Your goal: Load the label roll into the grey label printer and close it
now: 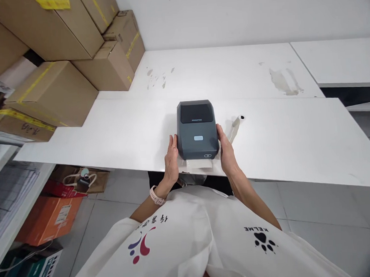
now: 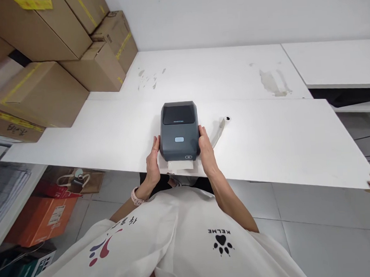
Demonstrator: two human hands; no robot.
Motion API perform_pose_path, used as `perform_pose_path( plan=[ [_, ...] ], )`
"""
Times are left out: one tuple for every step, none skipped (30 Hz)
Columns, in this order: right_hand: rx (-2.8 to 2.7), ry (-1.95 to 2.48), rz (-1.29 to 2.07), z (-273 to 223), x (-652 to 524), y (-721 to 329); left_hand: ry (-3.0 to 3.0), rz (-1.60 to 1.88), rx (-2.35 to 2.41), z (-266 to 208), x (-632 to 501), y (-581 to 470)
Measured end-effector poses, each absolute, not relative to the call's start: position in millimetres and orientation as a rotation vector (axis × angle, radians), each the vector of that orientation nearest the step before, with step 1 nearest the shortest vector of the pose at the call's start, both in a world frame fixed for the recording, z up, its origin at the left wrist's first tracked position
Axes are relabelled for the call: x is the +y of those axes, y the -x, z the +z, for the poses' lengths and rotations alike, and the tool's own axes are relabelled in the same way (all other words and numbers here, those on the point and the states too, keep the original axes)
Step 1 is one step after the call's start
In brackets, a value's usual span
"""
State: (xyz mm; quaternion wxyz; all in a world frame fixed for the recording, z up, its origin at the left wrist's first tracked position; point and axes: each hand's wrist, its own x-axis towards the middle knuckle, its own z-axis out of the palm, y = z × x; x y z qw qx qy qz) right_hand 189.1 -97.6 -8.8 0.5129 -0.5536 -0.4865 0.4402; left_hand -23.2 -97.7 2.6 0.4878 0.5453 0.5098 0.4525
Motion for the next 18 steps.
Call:
perform_pose_path(
  plan=[
    [-1.147,1.329,1.055,-10,-97,-188,-1.321,1.114,1.235,0,-98,24],
    [-1.114,1.329,1.050,-11,-96,-188,-1.317,1.128,1.232,-2,-98,24],
    [-1.081,1.326,1.045,-12,-95,-188,-1.318,1.140,1.229,-3,-98,24],
    [-1.067,1.317,1.047,-12,-95,-189,-1.326,1.153,1.222,-4,-97,24],
    [-1.061,1.302,1.047,-10,-94,-189,-1.345,1.167,1.208,-3,-95,24],
    [-1.066,1.283,1.041,-8,-93,-191,-1.369,1.188,1.183,-1,-92,24],
    [-1.086,1.261,1.027,-4,-90,-192,-1.393,1.221,1.142,3,-87,23],
    [-1.125,1.238,1.001,1,-85,-194,-1.413,1.264,1.088,7,-80,23],
    [-1.177,1.216,0.960,7,-78,-195,-1.429,1.312,1.032,13,-71,22],
    [-1.234,1.196,0.905,15,-69,-196,-1.440,1.361,0.976,18,-59,22],
    [-1.290,1.183,0.837,23,-58,-197,-1.450,1.397,0.944,23,-47,21],
    [-1.336,1.178,0.759,32,-46,-198,-1.460,1.418,0.950,26,-33,20],
    [-1.371,1.181,0.681,40,-32,-199,-1.463,1.421,0.980,28,-20,20],
    [-1.396,1.189,0.609,47,-16,-200,-1.466,1.399,1.014,29,-8,19],
    [-1.417,1.197,0.552,53,0,-202,-1.471,1.350,1.064,28,2,19],
    [-1.435,1.203,0.507,58,16,-204,-1.475,1.281,1.131,26,10,18],
    [-1.454,1.204,0.475,62,32,-207,-1.482,1.196,1.200,22,16,18],
    [-1.476,1.201,0.457,66,48,-210,-1.492,1.103,1.260,19,19,17]
  ],
)
